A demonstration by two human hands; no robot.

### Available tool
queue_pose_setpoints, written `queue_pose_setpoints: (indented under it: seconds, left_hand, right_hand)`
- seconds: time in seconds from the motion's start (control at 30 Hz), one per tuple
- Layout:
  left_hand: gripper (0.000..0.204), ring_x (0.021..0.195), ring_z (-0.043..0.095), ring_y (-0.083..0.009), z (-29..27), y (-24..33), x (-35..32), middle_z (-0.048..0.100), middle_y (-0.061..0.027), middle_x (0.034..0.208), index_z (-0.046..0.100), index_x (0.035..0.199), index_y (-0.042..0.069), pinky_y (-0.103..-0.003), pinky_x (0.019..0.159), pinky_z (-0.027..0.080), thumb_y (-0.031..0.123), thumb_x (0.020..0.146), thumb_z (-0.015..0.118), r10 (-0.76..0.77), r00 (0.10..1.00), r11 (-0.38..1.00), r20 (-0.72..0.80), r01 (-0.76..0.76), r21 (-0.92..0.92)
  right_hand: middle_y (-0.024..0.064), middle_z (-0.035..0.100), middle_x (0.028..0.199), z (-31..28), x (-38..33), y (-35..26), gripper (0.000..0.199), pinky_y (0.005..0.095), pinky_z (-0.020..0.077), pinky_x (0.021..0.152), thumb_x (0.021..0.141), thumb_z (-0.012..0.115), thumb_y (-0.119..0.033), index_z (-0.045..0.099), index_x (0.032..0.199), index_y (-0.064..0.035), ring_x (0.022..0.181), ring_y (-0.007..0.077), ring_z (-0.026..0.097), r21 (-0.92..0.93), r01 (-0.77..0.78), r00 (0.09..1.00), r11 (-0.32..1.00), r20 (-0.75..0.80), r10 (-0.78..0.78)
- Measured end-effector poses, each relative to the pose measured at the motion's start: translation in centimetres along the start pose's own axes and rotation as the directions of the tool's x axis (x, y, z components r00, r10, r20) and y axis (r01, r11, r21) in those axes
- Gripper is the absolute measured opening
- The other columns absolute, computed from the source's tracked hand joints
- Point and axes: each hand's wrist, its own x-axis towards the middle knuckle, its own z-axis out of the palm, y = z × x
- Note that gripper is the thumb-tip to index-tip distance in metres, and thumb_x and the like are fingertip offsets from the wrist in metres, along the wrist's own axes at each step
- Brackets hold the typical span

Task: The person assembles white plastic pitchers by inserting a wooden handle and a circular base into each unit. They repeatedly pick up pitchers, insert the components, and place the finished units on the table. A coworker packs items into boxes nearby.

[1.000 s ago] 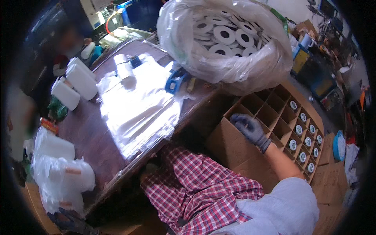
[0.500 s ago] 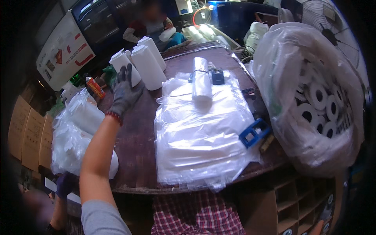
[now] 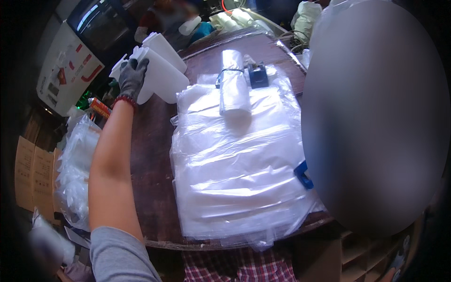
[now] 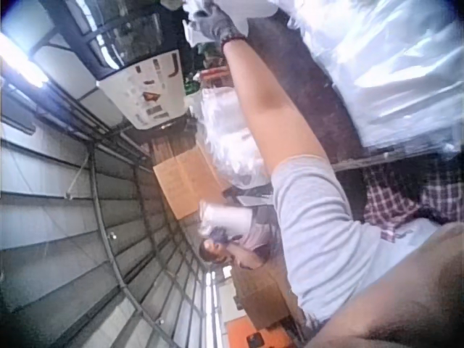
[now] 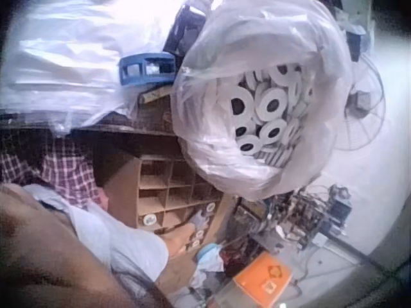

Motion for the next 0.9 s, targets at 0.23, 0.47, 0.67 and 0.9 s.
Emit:
queue_pose_setpoints:
  seconds: [0.23, 0.47, 0.67, 0.9]
  left_hand:
    - [0.061, 0.12, 0.052, -0.0317, -8.2, -1.4, -7.4, 0.055, -0.014, 0.133, 0.048, 0.14, 0.007, -0.043, 0.105, 0.038, 0.047, 0.094, 0.056, 0.453, 0.892, 0.764, 0.002, -0.387, -0.516]
    - [0.076, 0.134, 0.041, -0.03, -27.7, -8.3, -23.0, 0.043, -0.0114, 0.149, 0.035, 0.15, 0.008, -0.043, 0.118, 0.026, 0.045, 0.091, 0.066, 0.079, 0.981, 0.735, 0.175, 0.062, -0.676]
    - [0.073, 0.131, 0.043, -0.0296, -29.4, -7.0, -37.8, 0.046, -0.0117, 0.145, 0.037, 0.148, 0.006, -0.043, 0.115, 0.029, 0.043, 0.092, 0.065, -0.044, 0.828, 0.653, 0.559, 0.447, -0.611]
    - [0.068, 0.127, 0.046, -0.029, -27.8, -8.6, -49.5, 0.049, -0.0119, 0.14, 0.039, 0.145, 0.004, -0.043, 0.11, 0.033, 0.04, 0.093, 0.064, -0.134, 0.495, 0.49, 0.858, 0.786, -0.377]
  right_hand:
    - [0.0198, 0.061, 0.128, 7.8, 2.6, 7.1, 0.055, 0.0393, 0.0404, 0.101, 0.094, 0.058, -0.042, 0.056, 0.132, -0.0035, 0.117, 0.0341, 0.055, 0.659, 0.037, 0.999, 0.751, -0.047, -0.007]
    - [0.0165, 0.067, 0.109, 5.8, 4.0, 2.8, 0.039, 0.0432, 0.0466, 0.092, 0.086, 0.067, -0.035, 0.067, 0.117, -0.0122, 0.107, 0.0355, 0.061, 0.846, 0.073, 0.993, 0.528, -0.01, -0.121]
    - [0.0166, 0.062, 0.117, 3.8, 3.5, 2.8, 0.042, 0.0451, 0.0451, 0.095, 0.086, 0.065, -0.041, 0.066, 0.118, -0.0137, 0.113, 0.0379, 0.057, 0.769, 0.143, 0.964, 0.623, -0.252, 0.089]
    - [0.008, 0.053, 0.141, -1.6, 6.7, 0.0, 0.058, 0.0519, 0.0397, 0.104, 0.085, 0.061, -0.053, 0.058, 0.132, -0.0183, 0.13, 0.0325, 0.048, 0.488, -0.112, 0.972, 0.866, 0.233, -0.006]
